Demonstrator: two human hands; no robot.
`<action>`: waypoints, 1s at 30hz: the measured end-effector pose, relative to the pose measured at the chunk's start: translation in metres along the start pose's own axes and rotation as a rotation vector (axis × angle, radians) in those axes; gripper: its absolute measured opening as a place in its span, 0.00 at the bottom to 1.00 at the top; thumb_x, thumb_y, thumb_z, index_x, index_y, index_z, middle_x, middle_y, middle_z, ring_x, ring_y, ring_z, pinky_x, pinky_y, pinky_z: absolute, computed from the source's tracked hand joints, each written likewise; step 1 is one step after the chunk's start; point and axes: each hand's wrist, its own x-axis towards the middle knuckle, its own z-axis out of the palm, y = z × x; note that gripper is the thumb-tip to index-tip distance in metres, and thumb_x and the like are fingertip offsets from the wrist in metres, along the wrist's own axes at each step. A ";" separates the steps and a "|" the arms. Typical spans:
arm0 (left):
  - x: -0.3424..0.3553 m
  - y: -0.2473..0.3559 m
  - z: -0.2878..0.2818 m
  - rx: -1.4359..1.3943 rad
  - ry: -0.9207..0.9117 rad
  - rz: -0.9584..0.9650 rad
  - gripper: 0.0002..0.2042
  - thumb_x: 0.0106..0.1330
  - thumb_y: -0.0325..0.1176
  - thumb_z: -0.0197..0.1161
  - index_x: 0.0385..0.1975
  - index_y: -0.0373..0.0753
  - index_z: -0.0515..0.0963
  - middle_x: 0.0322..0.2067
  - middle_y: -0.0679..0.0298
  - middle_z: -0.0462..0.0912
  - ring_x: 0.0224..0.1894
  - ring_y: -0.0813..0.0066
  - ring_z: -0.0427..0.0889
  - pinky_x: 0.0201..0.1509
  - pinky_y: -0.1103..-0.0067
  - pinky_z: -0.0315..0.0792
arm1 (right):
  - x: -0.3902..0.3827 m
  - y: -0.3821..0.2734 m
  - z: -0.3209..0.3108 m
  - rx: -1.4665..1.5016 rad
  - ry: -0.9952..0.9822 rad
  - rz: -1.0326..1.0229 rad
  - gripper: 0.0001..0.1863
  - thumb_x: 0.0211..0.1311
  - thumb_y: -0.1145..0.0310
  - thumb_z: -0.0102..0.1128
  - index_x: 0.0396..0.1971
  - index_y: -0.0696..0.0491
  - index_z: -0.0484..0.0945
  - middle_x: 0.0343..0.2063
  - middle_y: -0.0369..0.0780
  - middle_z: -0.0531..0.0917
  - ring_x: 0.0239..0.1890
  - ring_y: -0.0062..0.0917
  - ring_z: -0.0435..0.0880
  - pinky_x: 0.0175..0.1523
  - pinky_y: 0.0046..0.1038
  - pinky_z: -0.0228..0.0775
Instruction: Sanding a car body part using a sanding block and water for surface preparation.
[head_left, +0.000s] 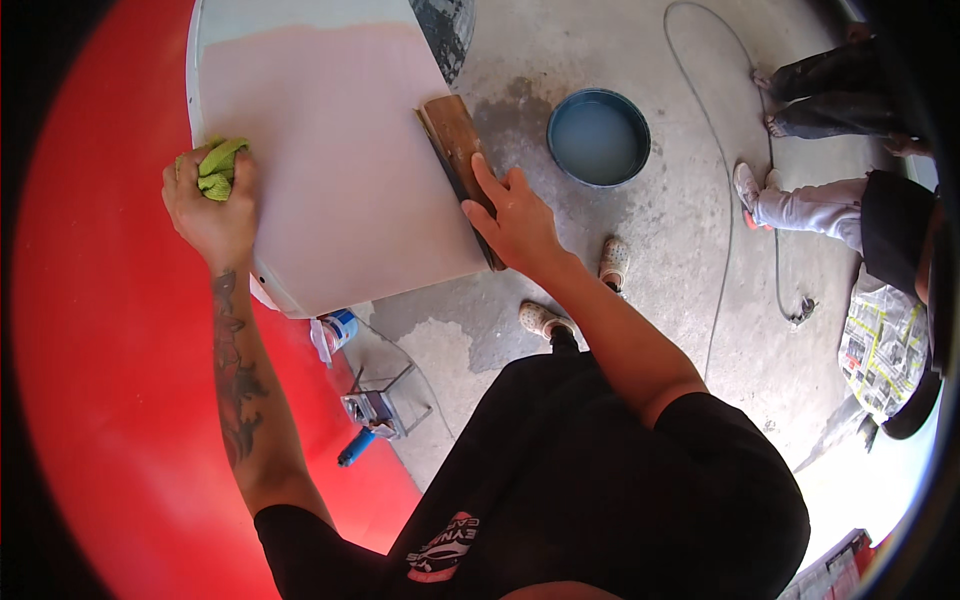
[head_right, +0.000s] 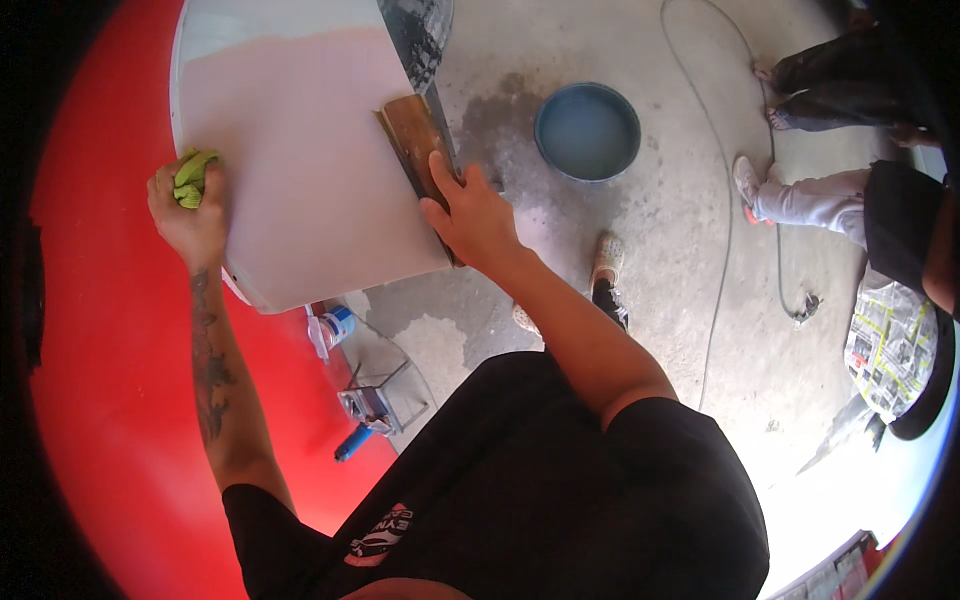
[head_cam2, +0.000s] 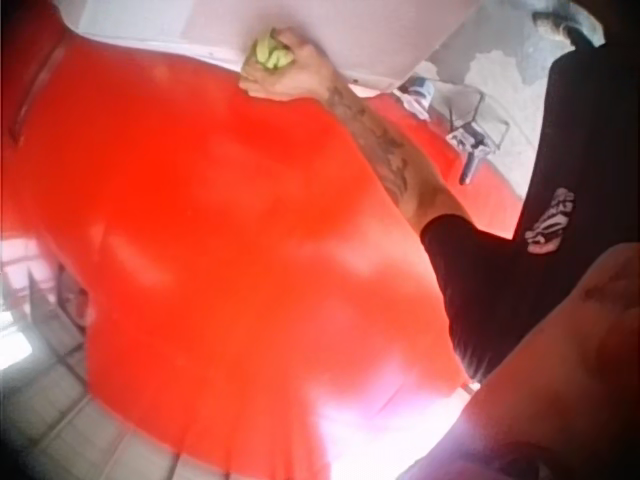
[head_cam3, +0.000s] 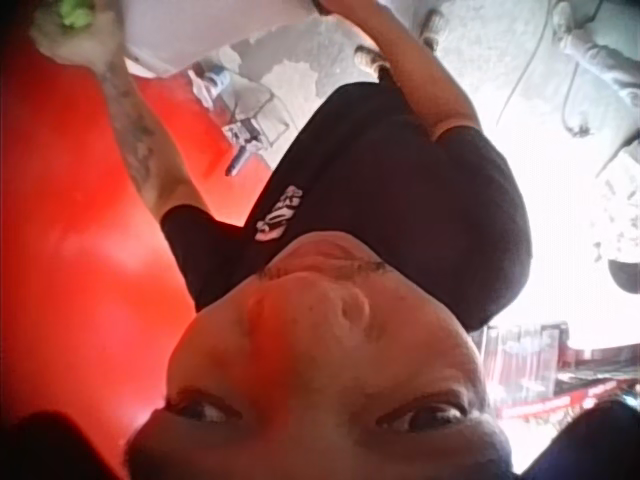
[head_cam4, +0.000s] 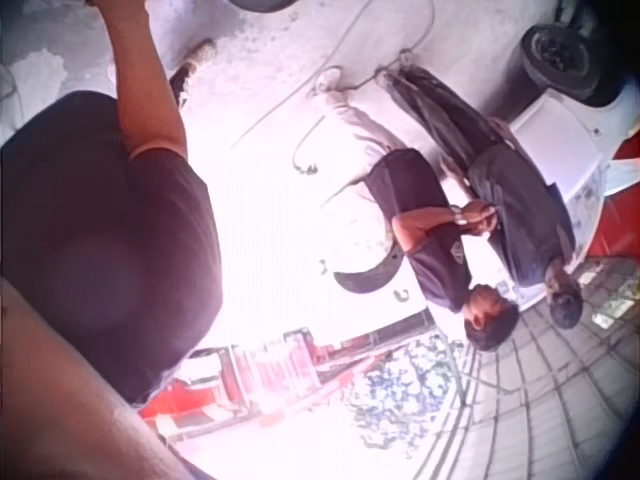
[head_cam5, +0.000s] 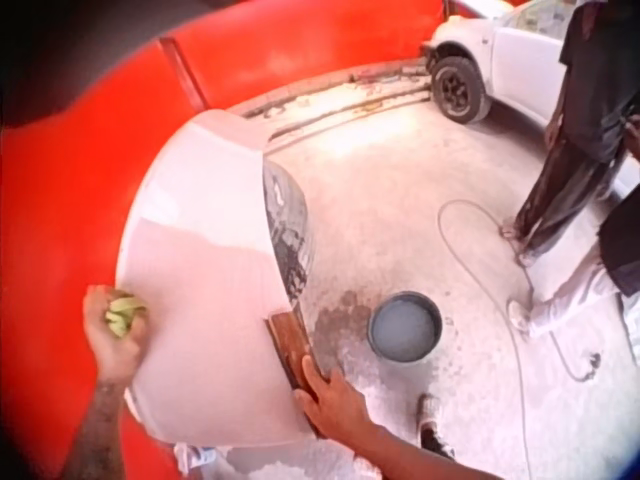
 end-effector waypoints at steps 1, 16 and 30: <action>0.001 0.000 0.000 -0.001 -0.006 0.001 0.13 0.55 0.35 0.71 0.39 0.40 0.82 0.39 0.60 0.79 0.43 0.59 0.78 0.50 0.66 0.72 | -0.001 -0.002 -0.003 -0.006 -0.021 0.007 0.34 0.64 0.53 0.60 0.69 0.46 0.65 0.41 0.54 0.74 0.39 0.52 0.80 0.44 0.45 0.77; 0.001 -0.001 0.002 0.010 0.008 0.004 0.13 0.56 0.35 0.72 0.38 0.39 0.82 0.37 0.60 0.78 0.42 0.62 0.79 0.48 0.68 0.73 | -0.018 0.001 -0.004 -0.004 -0.059 0.047 0.35 0.65 0.53 0.59 0.70 0.44 0.62 0.42 0.54 0.74 0.41 0.52 0.82 0.45 0.48 0.77; 0.006 -0.005 0.007 0.070 -0.001 0.026 0.13 0.55 0.37 0.72 0.38 0.40 0.82 0.37 0.59 0.79 0.42 0.58 0.78 0.48 0.65 0.72 | -0.088 0.034 0.016 0.038 0.025 -0.038 0.38 0.59 0.56 0.66 0.71 0.39 0.64 0.40 0.46 0.72 0.38 0.39 0.79 0.39 0.39 0.77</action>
